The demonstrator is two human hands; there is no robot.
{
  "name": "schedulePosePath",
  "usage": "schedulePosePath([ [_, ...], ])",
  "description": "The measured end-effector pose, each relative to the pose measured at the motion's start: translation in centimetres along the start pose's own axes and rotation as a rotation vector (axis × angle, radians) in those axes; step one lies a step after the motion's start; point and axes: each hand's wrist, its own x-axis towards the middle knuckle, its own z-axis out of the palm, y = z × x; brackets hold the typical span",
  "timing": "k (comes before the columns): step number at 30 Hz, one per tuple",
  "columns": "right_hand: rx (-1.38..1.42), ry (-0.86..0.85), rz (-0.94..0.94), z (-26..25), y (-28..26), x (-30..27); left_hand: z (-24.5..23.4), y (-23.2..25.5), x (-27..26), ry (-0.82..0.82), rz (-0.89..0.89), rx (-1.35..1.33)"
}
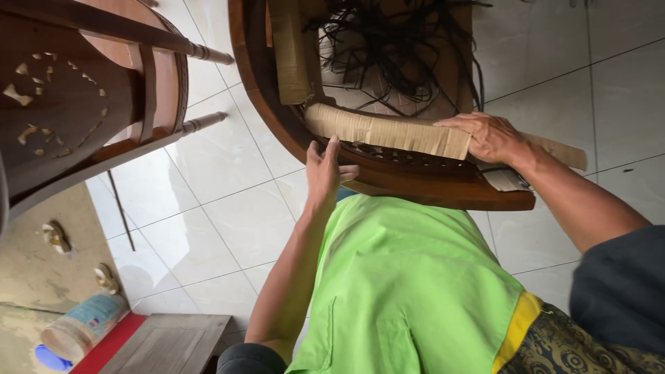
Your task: Wrap a wooden chair with cardboard and secure it with plastic straps for shipping
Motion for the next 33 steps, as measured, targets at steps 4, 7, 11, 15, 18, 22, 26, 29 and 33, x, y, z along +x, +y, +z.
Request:
schedulePosePath([
  [4, -0.043, 0.014, 0.028, -1.3, -3.4, -3.1, 2.1, 1.2, -0.6, -0.037, -0.141, -0.364],
  [7, -0.087, 0.068, 0.021, -1.1, -6.4, -4.9, 2.6, -3.4, 5.5, 0.155, -0.006, -0.525],
  [11, -0.238, 0.066, -0.01, 0.6, -7.8, -5.3, 0.3, -4.5, 6.6, 0.208, 0.227, -0.516],
  [15, -0.287, 0.049, 0.097, -0.4, -15.7, -7.4, -4.7, -6.7, 4.3, 0.237, 0.27, -0.442],
  [18, -0.249, -0.051, 0.269, -0.2, -16.3, -10.0, -6.7, -8.9, 4.7, 0.21, 0.263, -0.392],
  [22, -0.313, 0.045, 0.39, 2.6, -12.3, -13.6, -7.7, -10.8, 5.3, 0.159, 0.29, -0.369],
  [26, -0.531, 0.332, 0.263, 8.5, -9.7, -14.4, -8.4, -11.2, 6.0, 0.133, 0.297, -0.357],
  [29, -0.577, 0.502, 0.184, 11.1, -10.2, -13.2, -8.7, -10.4, 6.0, 0.106, 0.356, -0.366],
  [33, -0.518, 0.62, 0.145, 12.8, -12.1, -11.3, -10.0, -10.7, 6.1, 0.238, 0.428, -0.108],
])
